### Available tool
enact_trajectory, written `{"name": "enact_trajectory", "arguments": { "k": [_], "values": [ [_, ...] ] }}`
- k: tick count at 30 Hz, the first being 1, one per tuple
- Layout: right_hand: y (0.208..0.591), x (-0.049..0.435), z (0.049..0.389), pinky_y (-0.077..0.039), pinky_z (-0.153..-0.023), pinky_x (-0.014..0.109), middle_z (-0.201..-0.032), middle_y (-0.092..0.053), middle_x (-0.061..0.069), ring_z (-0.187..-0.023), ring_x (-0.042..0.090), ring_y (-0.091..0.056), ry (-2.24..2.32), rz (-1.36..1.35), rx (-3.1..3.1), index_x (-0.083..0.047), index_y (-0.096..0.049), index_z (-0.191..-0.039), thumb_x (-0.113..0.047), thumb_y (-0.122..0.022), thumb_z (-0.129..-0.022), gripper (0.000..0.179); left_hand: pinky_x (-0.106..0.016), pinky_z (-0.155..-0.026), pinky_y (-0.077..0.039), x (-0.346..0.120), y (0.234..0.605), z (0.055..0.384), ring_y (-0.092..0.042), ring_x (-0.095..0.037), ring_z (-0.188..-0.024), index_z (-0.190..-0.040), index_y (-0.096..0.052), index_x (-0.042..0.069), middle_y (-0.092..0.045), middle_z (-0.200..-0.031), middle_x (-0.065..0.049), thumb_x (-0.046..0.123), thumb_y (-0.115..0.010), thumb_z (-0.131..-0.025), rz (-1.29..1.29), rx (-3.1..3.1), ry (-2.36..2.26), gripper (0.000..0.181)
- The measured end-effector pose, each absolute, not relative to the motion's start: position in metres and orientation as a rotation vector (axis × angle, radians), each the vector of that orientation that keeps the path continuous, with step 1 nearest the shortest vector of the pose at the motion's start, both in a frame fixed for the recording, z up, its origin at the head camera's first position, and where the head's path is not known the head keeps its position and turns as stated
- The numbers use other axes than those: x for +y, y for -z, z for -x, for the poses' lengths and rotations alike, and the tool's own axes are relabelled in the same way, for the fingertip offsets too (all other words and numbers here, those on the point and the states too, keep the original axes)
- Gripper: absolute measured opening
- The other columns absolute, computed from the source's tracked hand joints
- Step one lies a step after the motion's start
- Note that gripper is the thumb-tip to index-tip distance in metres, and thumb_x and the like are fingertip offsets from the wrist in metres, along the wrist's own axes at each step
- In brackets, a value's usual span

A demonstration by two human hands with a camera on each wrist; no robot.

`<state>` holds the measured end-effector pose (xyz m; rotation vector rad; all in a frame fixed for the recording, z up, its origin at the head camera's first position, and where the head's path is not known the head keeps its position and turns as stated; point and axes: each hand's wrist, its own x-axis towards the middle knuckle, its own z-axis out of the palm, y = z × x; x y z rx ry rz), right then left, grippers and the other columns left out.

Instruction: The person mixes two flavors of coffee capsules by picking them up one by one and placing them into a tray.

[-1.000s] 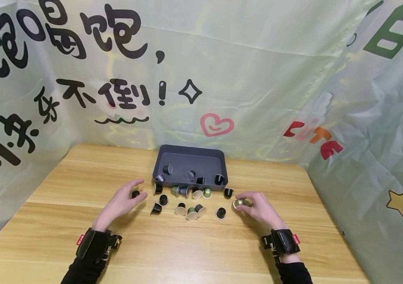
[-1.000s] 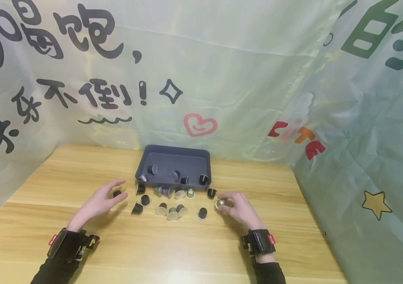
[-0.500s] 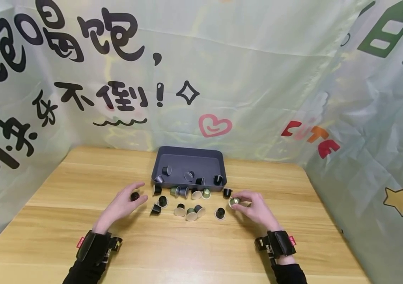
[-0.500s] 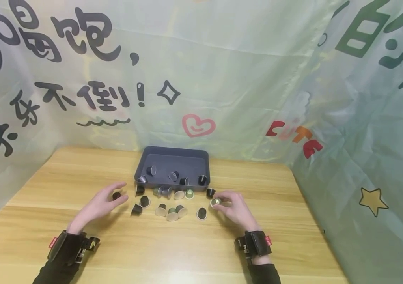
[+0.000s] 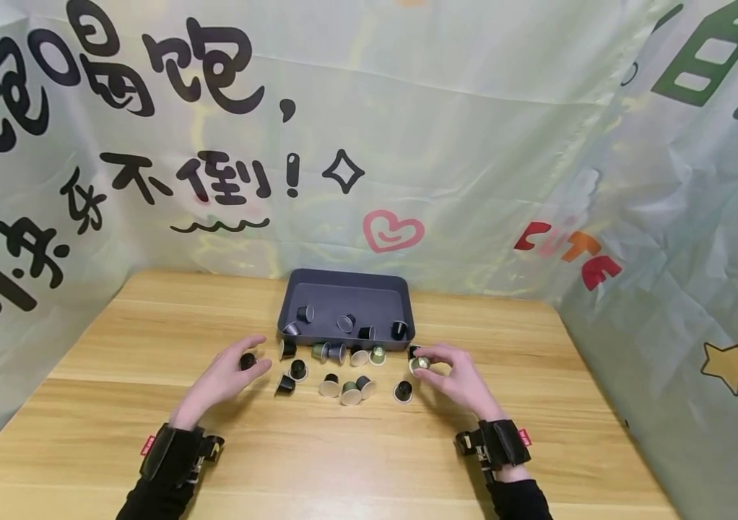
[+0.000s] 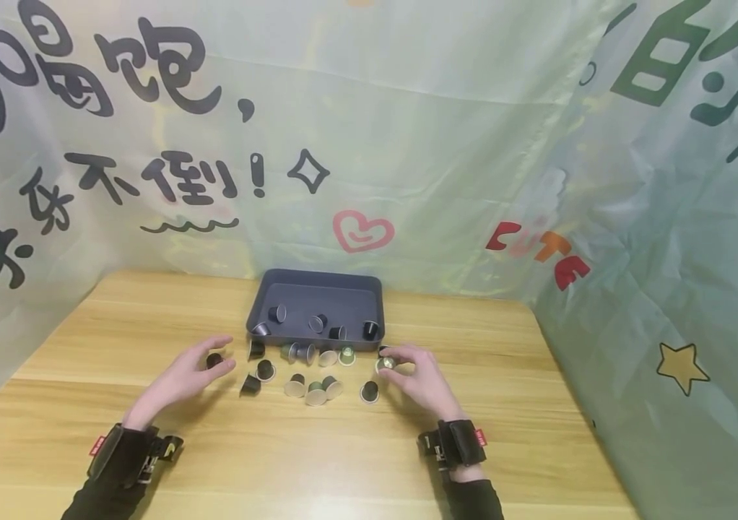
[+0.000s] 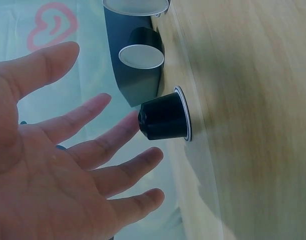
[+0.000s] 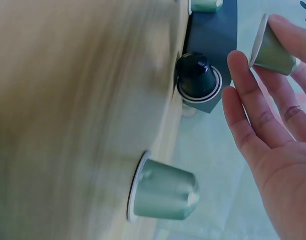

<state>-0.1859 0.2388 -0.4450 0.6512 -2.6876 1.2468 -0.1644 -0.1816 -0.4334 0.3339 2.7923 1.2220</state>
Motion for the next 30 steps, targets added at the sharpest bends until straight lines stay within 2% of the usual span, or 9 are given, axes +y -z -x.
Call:
{"name": "enact_trajectory", "arguments": {
  "k": [8, 14, 18, 30],
  "values": [
    [0.442, 0.231, 0.188, -0.058, -0.094, 0.051, -0.109, -0.075, 0.008, -0.094, 0.014, -0.068, -1.227, -0.65, -2.62, -0.002, -0.072, -0.116, -0.008, -0.081, -0.082, 0.036, -0.068, -0.114, -0.034, -0.181, 0.435, 0.164, -0.04, -0.054, -0.139, -0.147, -0.04, -0.007, -0.043, -0.15, -0.033, 0.028, -0.06, -0.1, -0.361, 2.807, -1.223, 0.062],
    [0.442, 0.227, 0.19, -0.059, -0.091, 0.051, -0.107, -0.075, 0.009, -0.092, 0.016, -0.069, -1.224, -0.652, -2.588, -0.001, -0.072, -0.115, -0.007, -0.081, -0.081, 0.036, -0.067, -0.114, -0.035, -0.179, 0.436, 0.164, -0.042, -0.054, -0.137, -0.146, -0.042, -0.006, -0.045, -0.149, -0.033, 0.028, -0.061, -0.1, -0.364, 2.802, -1.215, 0.061],
    [0.442, 0.226, 0.19, -0.058, -0.092, 0.053, -0.108, -0.075, 0.01, -0.092, 0.019, -0.069, -1.248, -0.639, -2.582, -0.002, -0.072, -0.116, -0.007, -0.081, -0.082, 0.036, -0.067, -0.113, -0.036, -0.179, 0.437, 0.164, -0.043, -0.054, -0.137, -0.146, -0.042, -0.006, -0.046, -0.148, -0.033, 0.029, -0.06, -0.1, -0.363, 2.807, -1.206, 0.061],
    [0.441, 0.222, 0.193, -0.056, -0.099, 0.051, -0.109, -0.074, 0.007, -0.096, 0.009, -0.065, -1.338, -0.622, -2.531, -0.004, -0.069, -0.123, -0.013, -0.076, -0.088, 0.037, -0.067, -0.113, -0.036, -0.176, 0.436, 0.163, -0.044, -0.054, -0.136, -0.146, -0.044, -0.005, -0.047, -0.147, -0.033, 0.029, -0.061, -0.1, -0.356, 2.8, -1.186, 0.06]
  ]
}}
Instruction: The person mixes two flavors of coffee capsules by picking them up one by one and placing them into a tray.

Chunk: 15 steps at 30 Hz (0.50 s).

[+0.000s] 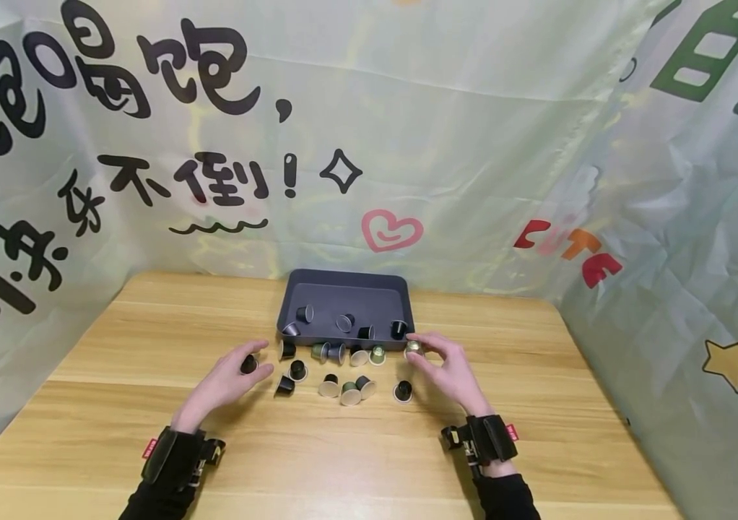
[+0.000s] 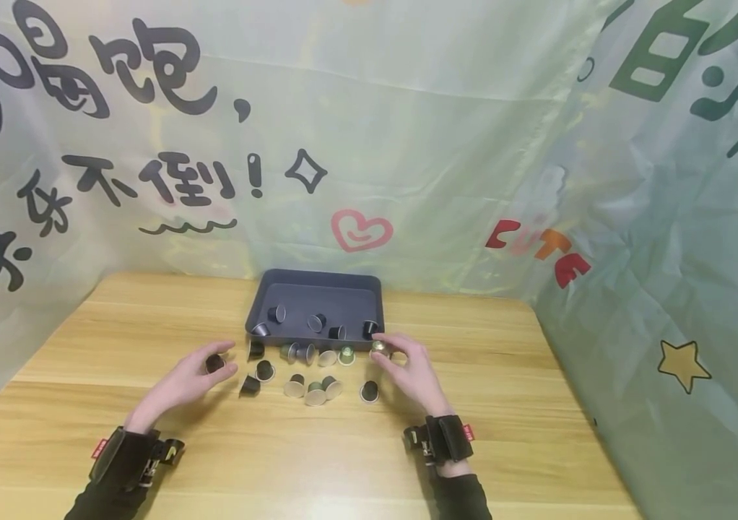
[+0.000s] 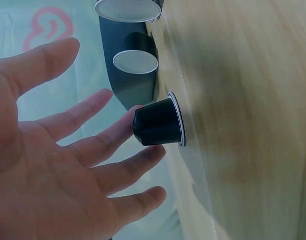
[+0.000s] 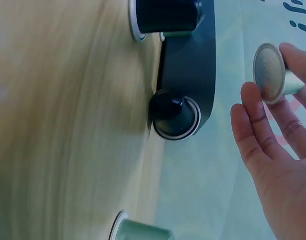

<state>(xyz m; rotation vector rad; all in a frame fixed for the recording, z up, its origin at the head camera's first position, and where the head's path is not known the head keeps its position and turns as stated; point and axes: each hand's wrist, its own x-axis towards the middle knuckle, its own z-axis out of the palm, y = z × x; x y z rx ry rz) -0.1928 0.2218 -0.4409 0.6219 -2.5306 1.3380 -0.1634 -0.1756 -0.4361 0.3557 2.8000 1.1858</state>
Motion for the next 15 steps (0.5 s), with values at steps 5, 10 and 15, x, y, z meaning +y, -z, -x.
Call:
{"name": "enact_trajectory", "arguments": {
  "k": [5, 10, 15],
  "values": [
    [0.438, 0.215, 0.193, -0.055, -0.101, 0.051, -0.102, -0.073, 0.007, -0.092, 0.008, -0.064, -1.357, -0.618, -2.513, -0.001, -0.067, -0.126, -0.013, -0.073, -0.091, 0.037, -0.068, -0.113, -0.036, -0.176, 0.435, 0.163, -0.044, -0.054, -0.136, -0.146, -0.044, -0.005, -0.047, -0.148, -0.033, 0.029, -0.061, -0.1, -0.349, 2.791, -1.192, 0.06],
    [0.435, 0.209, 0.193, -0.058, -0.094, 0.039, -0.099, -0.073, 0.009, -0.089, 0.013, -0.065, -1.377, -0.608, -2.511, -0.002, -0.066, -0.128, -0.015, -0.071, -0.093, 0.037, -0.068, -0.112, -0.037, -0.177, 0.435, 0.163, -0.044, -0.054, -0.136, -0.146, -0.044, -0.005, -0.047, -0.147, -0.034, 0.029, -0.061, -0.1, -0.348, 2.792, -1.188, 0.06],
    [0.432, 0.204, 0.195, -0.058, -0.097, 0.039, -0.106, -0.073, 0.011, -0.092, 0.011, -0.066, -1.415, -0.611, -2.505, -0.003, -0.066, -0.129, -0.016, -0.07, -0.094, 0.037, -0.068, -0.112, -0.037, -0.177, 0.435, 0.163, -0.045, -0.054, -0.135, -0.146, -0.044, -0.004, -0.047, -0.147, -0.034, 0.029, -0.061, -0.1, -0.355, 2.794, -1.189, 0.06]
  ]
}}
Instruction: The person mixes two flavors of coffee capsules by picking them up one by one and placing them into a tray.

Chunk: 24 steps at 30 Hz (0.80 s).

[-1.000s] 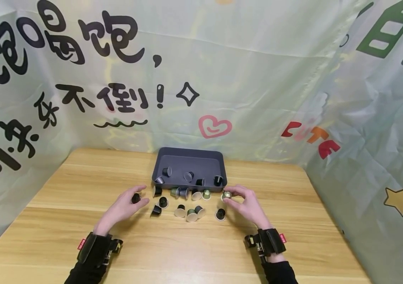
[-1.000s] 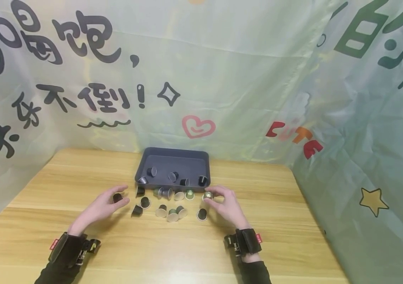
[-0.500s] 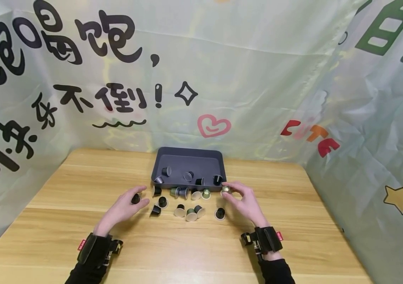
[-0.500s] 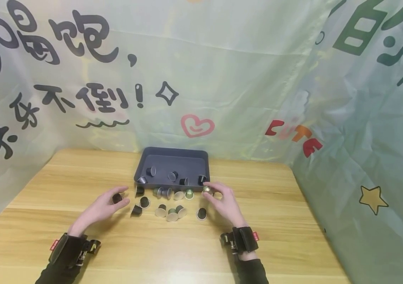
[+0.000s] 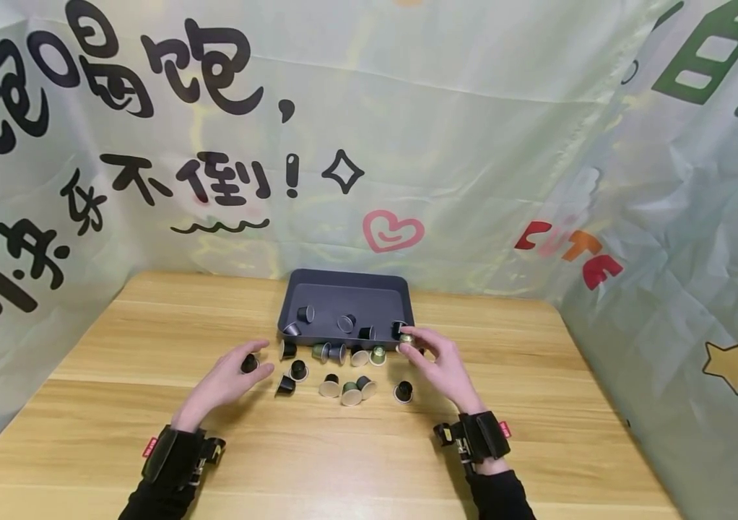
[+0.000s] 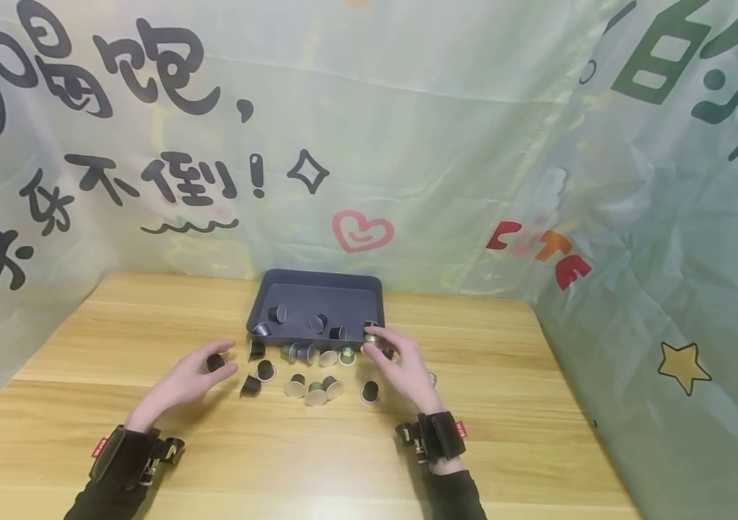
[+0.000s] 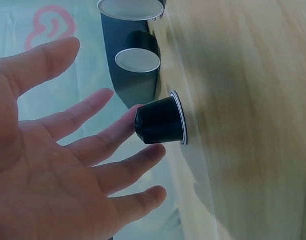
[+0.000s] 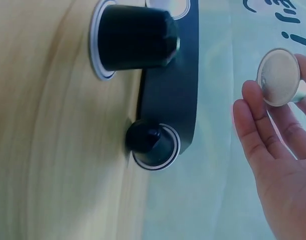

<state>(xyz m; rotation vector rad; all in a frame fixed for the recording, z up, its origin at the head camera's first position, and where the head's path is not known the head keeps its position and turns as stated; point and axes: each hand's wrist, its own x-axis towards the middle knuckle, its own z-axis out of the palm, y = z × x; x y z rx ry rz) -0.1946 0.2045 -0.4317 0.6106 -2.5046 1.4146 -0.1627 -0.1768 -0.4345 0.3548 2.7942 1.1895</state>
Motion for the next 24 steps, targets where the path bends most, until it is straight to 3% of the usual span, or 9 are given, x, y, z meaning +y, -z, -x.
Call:
{"name": "enact_trajectory", "arguments": {
  "k": [14, 24],
  "values": [
    [0.416, 0.192, 0.204, -0.056, -0.101, 0.047, -0.106, -0.072, 0.013, -0.096, 0.026, -0.071, -1.358, -0.643, -2.475, -0.005, -0.066, -0.128, -0.015, -0.07, -0.095, 0.035, -0.069, -0.112, -0.037, -0.177, 0.435, 0.163, -0.045, -0.054, -0.135, -0.146, -0.043, -0.004, -0.047, -0.147, -0.033, 0.03, -0.06, -0.1, -0.352, 2.795, -1.176, 0.06],
    [0.411, 0.186, 0.22, -0.058, -0.098, 0.044, -0.108, -0.073, 0.014, -0.098, 0.029, -0.073, -1.251, -0.635, -2.511, -0.003, -0.067, -0.124, -0.011, -0.07, -0.094, 0.032, -0.068, -0.113, -0.036, -0.178, 0.435, 0.163, -0.044, -0.053, -0.136, -0.147, -0.043, -0.003, -0.046, -0.148, -0.033, 0.03, -0.06, -0.1, -0.335, 2.784, -1.18, 0.06]
  ]
}}
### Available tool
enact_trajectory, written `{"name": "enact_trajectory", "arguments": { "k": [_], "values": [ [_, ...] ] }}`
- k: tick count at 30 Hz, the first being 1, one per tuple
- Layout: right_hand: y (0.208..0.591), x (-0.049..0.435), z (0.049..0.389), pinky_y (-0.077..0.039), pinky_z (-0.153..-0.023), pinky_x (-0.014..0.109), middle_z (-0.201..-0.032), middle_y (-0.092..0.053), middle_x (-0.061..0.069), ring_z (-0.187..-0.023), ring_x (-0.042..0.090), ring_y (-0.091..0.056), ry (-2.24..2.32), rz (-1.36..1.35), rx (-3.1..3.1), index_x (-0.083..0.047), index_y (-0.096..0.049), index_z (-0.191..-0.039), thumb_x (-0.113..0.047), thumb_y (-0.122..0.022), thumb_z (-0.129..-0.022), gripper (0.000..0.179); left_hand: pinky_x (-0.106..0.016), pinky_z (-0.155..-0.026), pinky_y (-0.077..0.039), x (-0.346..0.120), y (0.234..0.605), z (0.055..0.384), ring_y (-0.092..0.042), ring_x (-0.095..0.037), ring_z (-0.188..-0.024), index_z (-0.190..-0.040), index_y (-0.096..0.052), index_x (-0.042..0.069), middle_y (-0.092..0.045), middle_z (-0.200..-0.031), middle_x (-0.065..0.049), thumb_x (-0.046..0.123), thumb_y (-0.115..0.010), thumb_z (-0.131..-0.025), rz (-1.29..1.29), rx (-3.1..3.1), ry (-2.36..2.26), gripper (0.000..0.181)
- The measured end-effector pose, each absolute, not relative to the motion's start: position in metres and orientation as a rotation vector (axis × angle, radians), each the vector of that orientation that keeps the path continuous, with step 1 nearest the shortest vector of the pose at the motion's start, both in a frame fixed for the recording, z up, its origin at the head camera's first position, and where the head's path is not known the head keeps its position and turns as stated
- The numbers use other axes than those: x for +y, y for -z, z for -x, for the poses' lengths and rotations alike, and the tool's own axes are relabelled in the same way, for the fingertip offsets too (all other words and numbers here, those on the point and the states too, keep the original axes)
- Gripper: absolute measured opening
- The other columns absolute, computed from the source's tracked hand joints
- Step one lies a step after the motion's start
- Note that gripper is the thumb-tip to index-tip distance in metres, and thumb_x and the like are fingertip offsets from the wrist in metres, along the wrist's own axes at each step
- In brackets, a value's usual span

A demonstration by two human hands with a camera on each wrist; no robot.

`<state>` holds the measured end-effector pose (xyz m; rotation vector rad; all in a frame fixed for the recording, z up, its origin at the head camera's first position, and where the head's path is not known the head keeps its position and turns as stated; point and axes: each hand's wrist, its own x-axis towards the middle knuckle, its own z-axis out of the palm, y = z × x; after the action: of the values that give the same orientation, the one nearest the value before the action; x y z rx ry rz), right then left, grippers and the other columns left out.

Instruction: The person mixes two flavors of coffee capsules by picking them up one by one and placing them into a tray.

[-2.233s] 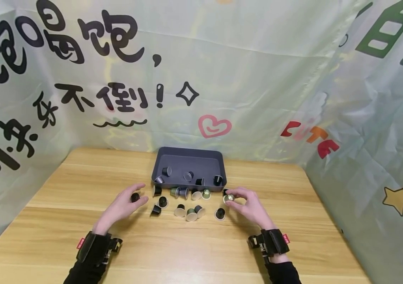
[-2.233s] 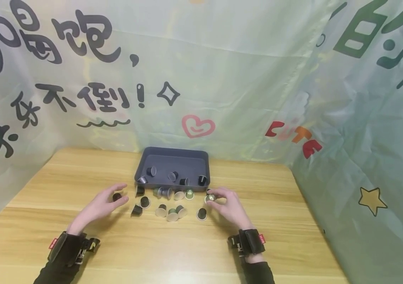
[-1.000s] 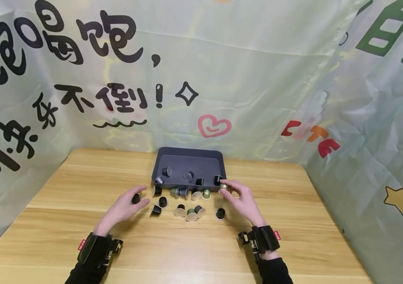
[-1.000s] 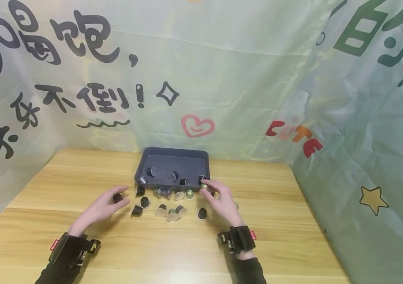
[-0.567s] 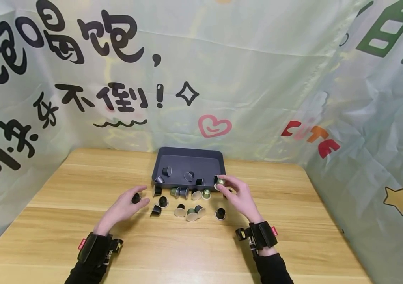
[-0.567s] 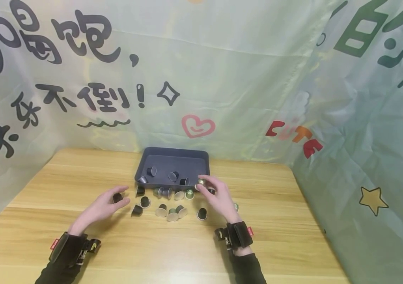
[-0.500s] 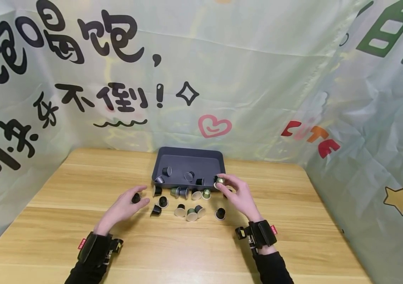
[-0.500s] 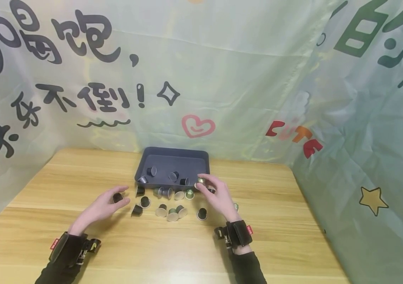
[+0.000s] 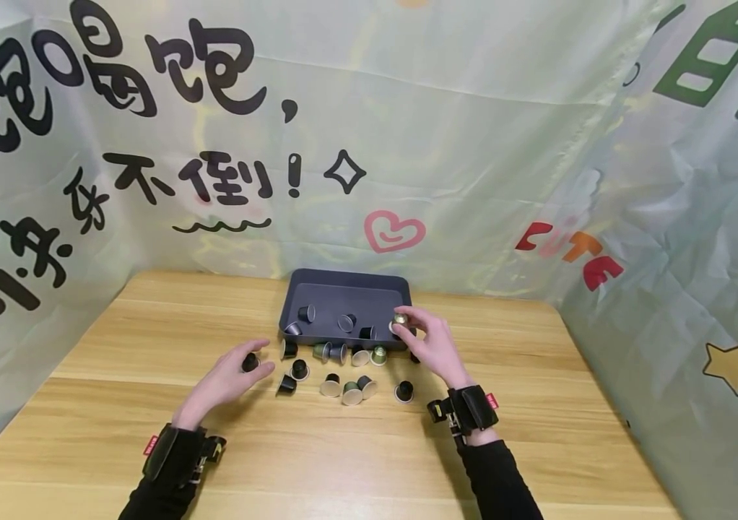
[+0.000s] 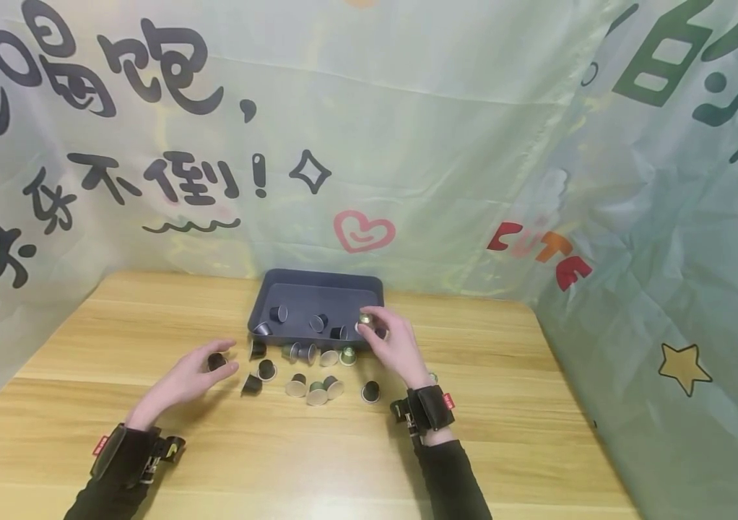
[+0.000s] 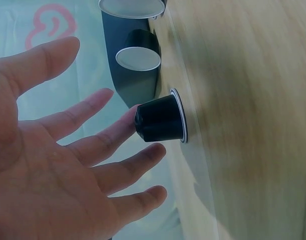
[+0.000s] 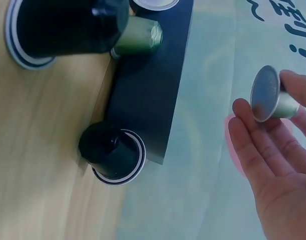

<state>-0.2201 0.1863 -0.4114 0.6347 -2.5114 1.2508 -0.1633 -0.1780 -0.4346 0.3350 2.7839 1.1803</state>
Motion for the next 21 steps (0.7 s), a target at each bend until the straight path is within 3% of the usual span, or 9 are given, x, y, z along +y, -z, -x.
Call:
{"name": "enact_trajectory", "arguments": {
  "k": [7, 14, 21],
  "values": [
    [0.41, 0.18, 0.236, -0.06, -0.094, 0.044, -0.106, -0.076, 0.015, -0.101, 0.03, -0.074, -1.138, -0.64, -2.576, -0.003, -0.067, -0.122, -0.01, -0.071, -0.093, 0.03, -0.068, -0.113, -0.036, -0.179, 0.435, 0.163, -0.044, -0.054, -0.136, -0.147, -0.043, -0.004, -0.046, -0.148, -0.033, 0.03, -0.06, -0.1, -0.338, 2.785, -1.191, 0.061],
    [0.405, 0.174, 0.255, -0.059, -0.084, 0.047, -0.097, -0.075, 0.012, -0.092, 0.028, -0.073, -1.025, -0.604, -2.653, -0.004, -0.07, -0.117, -0.01, -0.073, -0.091, 0.027, -0.068, -0.113, -0.036, -0.18, 0.435, 0.164, -0.044, -0.054, -0.136, -0.146, -0.043, -0.006, -0.046, -0.148, -0.034, 0.025, -0.06, -0.1, -0.344, 2.792, -1.194, 0.058],
    [0.402, 0.169, 0.275, -0.05, -0.069, 0.031, -0.092, -0.074, 0.008, -0.075, 0.018, -0.063, -0.886, -0.608, -2.769, -0.005, -0.072, -0.114, -0.014, -0.074, -0.091, 0.025, -0.067, -0.114, -0.036, -0.18, 0.435, 0.163, -0.043, -0.054, -0.136, -0.146, -0.043, -0.007, -0.046, -0.148, -0.034, 0.026, -0.06, -0.1, -0.35, 2.785, -1.204, 0.059]
  ]
}}
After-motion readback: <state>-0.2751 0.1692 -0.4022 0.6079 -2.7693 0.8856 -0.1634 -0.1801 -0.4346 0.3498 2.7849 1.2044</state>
